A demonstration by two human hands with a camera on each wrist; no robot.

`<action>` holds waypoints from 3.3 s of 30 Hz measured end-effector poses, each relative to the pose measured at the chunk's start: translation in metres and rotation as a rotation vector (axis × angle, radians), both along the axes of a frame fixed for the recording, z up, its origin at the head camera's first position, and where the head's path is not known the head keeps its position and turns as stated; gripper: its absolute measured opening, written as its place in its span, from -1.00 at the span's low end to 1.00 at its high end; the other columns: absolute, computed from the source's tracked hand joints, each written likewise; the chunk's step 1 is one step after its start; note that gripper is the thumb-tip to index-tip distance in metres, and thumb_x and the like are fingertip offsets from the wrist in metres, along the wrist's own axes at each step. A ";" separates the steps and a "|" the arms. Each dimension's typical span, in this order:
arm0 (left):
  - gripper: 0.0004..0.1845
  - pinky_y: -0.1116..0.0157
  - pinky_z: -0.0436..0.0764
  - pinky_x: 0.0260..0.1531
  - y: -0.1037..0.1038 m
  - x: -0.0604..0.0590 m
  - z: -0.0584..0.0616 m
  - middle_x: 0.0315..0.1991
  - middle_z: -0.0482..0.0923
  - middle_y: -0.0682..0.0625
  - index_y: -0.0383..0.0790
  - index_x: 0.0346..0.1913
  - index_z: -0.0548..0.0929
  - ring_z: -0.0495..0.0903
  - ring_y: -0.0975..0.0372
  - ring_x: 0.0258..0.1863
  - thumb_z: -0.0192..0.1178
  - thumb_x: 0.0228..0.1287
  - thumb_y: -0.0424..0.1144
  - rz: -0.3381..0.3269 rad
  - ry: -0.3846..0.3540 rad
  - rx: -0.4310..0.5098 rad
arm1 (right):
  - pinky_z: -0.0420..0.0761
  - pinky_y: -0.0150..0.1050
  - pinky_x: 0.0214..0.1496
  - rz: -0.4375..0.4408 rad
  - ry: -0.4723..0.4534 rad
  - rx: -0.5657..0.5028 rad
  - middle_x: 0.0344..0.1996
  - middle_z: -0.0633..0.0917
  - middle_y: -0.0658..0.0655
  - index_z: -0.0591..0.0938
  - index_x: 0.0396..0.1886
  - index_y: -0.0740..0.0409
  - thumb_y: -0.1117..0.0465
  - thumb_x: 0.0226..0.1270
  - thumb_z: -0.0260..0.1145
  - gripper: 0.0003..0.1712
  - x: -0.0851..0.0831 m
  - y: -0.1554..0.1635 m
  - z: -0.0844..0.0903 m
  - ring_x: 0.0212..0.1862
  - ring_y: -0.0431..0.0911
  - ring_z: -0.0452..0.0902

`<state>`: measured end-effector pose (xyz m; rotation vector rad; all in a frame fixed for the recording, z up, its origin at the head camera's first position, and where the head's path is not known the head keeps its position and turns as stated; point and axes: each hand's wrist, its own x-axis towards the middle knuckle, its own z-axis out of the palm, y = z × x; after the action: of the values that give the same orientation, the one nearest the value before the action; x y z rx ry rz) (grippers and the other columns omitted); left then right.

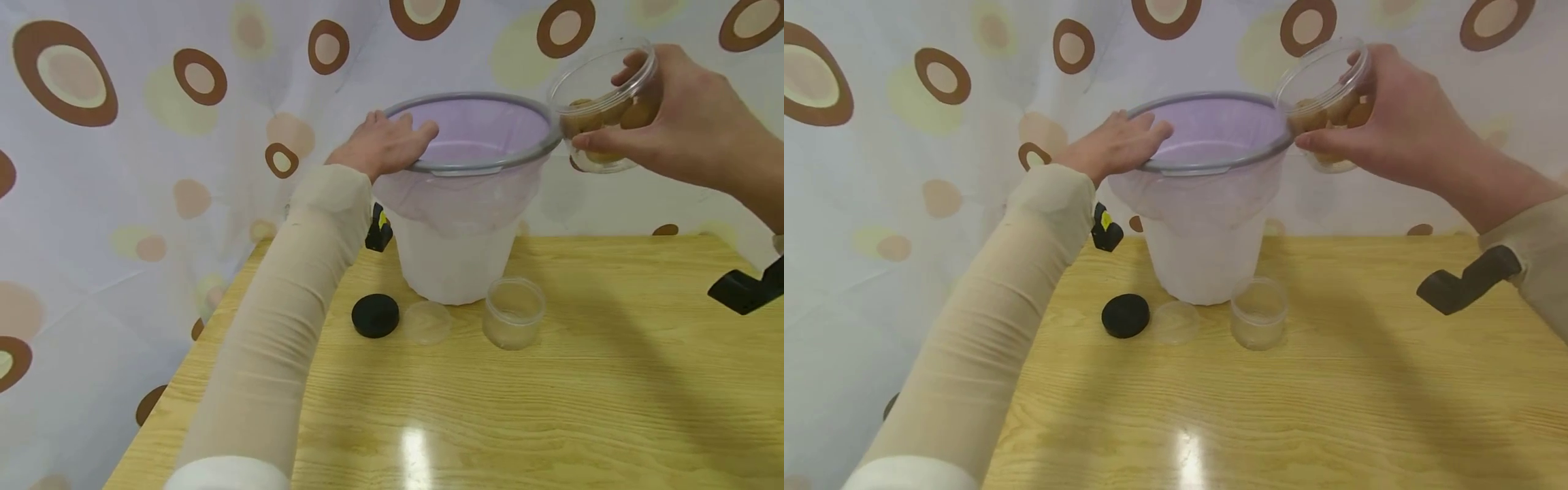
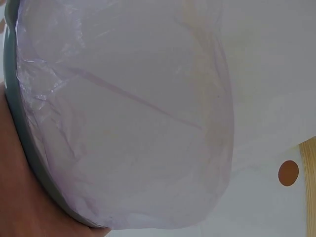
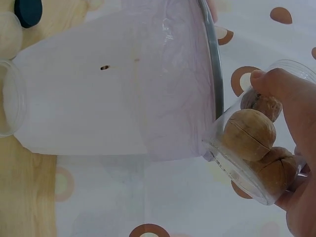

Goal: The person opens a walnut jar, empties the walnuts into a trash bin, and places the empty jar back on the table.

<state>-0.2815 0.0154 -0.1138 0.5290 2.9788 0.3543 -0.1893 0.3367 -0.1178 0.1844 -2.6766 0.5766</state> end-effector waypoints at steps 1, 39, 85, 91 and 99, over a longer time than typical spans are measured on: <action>-0.20 0.14 -0.26 0.57 0.001 0.001 0.001 0.63 -0.30 0.05 0.05 0.61 -0.16 -0.40 0.06 0.61 -0.59 0.38 0.30 -0.001 -0.002 0.000 | 0.21 -0.51 -0.46 0.004 0.008 0.009 0.03 0.48 0.48 0.11 0.46 0.25 -0.11 0.09 0.52 0.13 -0.002 0.000 0.003 -0.18 0.22 0.40; -0.20 0.15 -0.11 0.55 0.022 -0.002 0.001 0.61 -0.22 -0.20 -0.01 0.61 -0.13 -0.19 0.07 0.59 -0.62 0.40 0.28 0.018 0.051 -0.033 | 0.48 0.26 -0.07 0.172 0.020 0.330 -0.03 0.44 0.51 0.17 0.39 0.41 0.06 0.07 0.55 0.05 -0.043 -0.020 0.040 -0.03 0.35 0.37; -0.20 0.18 -0.06 0.54 0.032 0.004 0.002 0.61 -0.19 -0.14 0.01 0.61 -0.09 -0.12 0.11 0.56 -0.62 0.40 0.30 0.026 0.055 -0.021 | 0.20 0.24 0.40 0.264 0.305 0.839 0.08 0.34 0.52 0.25 0.16 0.47 0.34 -0.30 0.67 0.03 -0.053 -0.030 0.043 0.16 0.38 0.17; -0.20 0.19 -0.01 0.52 0.034 0.005 0.003 0.60 -0.13 -0.14 0.01 0.60 -0.04 -0.06 0.11 0.54 -0.62 0.40 0.29 0.021 0.061 -0.025 | 0.13 0.18 0.50 0.257 0.325 0.869 0.13 0.34 0.52 0.25 0.18 0.46 0.36 -0.37 0.71 0.09 -0.051 -0.030 0.042 0.22 0.37 0.14; -0.19 0.22 -0.04 0.53 0.036 0.006 0.004 0.59 -0.13 -0.15 0.00 0.61 -0.05 -0.08 0.12 0.54 -0.63 0.41 0.30 0.028 0.052 -0.035 | 0.13 0.10 0.53 0.272 0.394 0.944 0.16 0.37 0.48 0.27 0.21 0.42 0.37 -0.41 0.72 0.11 -0.051 -0.030 0.041 0.25 0.33 0.17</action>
<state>-0.2758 0.0512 -0.1095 0.5004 3.0395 0.2946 -0.2404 0.3070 -0.0765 0.8216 -2.3229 -0.6373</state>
